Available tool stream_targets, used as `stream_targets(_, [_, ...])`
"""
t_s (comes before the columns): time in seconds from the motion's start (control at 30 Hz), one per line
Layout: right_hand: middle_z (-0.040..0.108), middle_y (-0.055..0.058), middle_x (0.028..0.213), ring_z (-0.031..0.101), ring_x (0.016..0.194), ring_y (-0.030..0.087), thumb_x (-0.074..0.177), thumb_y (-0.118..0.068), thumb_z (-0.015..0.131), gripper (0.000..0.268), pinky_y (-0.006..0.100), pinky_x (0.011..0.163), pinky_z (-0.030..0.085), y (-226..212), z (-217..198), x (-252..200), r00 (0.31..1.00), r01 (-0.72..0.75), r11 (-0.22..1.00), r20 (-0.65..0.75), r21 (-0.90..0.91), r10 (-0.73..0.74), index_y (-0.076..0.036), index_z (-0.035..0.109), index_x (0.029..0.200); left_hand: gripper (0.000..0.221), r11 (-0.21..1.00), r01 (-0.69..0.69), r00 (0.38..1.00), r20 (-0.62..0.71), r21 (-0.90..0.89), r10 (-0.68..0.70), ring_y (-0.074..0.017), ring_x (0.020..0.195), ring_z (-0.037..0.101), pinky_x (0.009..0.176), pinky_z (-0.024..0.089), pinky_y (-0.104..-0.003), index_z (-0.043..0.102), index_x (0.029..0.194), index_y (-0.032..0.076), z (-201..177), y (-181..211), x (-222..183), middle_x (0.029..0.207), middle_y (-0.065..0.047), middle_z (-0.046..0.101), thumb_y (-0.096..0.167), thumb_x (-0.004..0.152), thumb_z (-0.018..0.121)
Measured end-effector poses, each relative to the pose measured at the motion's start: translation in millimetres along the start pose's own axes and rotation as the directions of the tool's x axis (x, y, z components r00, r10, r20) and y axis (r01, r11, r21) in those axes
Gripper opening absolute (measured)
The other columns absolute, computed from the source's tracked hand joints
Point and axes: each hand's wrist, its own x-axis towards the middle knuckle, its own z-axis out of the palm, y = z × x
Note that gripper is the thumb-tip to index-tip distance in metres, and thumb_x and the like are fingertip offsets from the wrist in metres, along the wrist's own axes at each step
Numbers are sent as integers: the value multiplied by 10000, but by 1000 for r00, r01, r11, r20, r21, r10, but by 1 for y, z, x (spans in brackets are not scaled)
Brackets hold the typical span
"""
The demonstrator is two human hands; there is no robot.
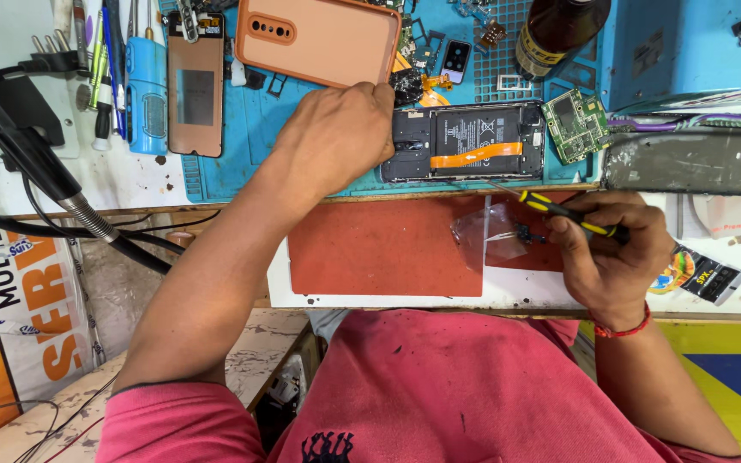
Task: The person disassembles and reassembles a mobile phone using a screwdriver and a prying tool, removing screws from the internal chassis and disconnecting internal components.
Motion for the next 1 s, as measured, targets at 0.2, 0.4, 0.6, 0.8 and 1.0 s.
stream_targets(0.2, [667,204,1054,689,861,212,991,19,791,380,264,722,539,10,2,-5,985,163,977,-34,-137,-169,-11,435,1120,183,972,19,996,-83,-236,-39,-392,805,692,708,540,-506,610,962,18,-22,5,-2,935,-180,703,133,857,706])
stream_targets(0.4, [597,140,1018,586,714,169,1060,-128,787,431,226,625,455,26,-19,-19,890,181,975,-401,-125,-217,-55,369,1135,251,925,-267,954,-209,-271,214,-383,741,677,612,534,-492,559,916,21,22,85,43,848,-164,655,172,803,726])
stream_targets(0.6, [545,135,1010,535,644,181,1131,-143,799,454,259,573,517,41,-52,-37,822,169,984,-544,-49,-169,-63,354,1178,155,890,-417,799,-541,-183,262,-266,714,704,576,548,-408,592,990,26,71,170,96,835,-110,647,93,872,668])
stream_targets(0.8, [516,138,1043,575,566,204,1145,-155,742,417,294,529,530,44,-60,-45,809,157,986,-580,61,-92,-75,336,1190,100,919,-381,816,-505,-104,281,-252,716,698,577,550,-387,617,970,48,82,188,114,857,-112,624,105,896,650])
stream_targets(1.0, [571,127,953,613,606,197,1150,-133,712,328,301,570,543,30,-54,-30,891,90,991,-453,95,-37,-36,399,1156,207,896,-341,815,-564,-284,132,-238,919,641,716,524,-383,668,1154,70,46,136,45,1000,-49,579,140,963,706])
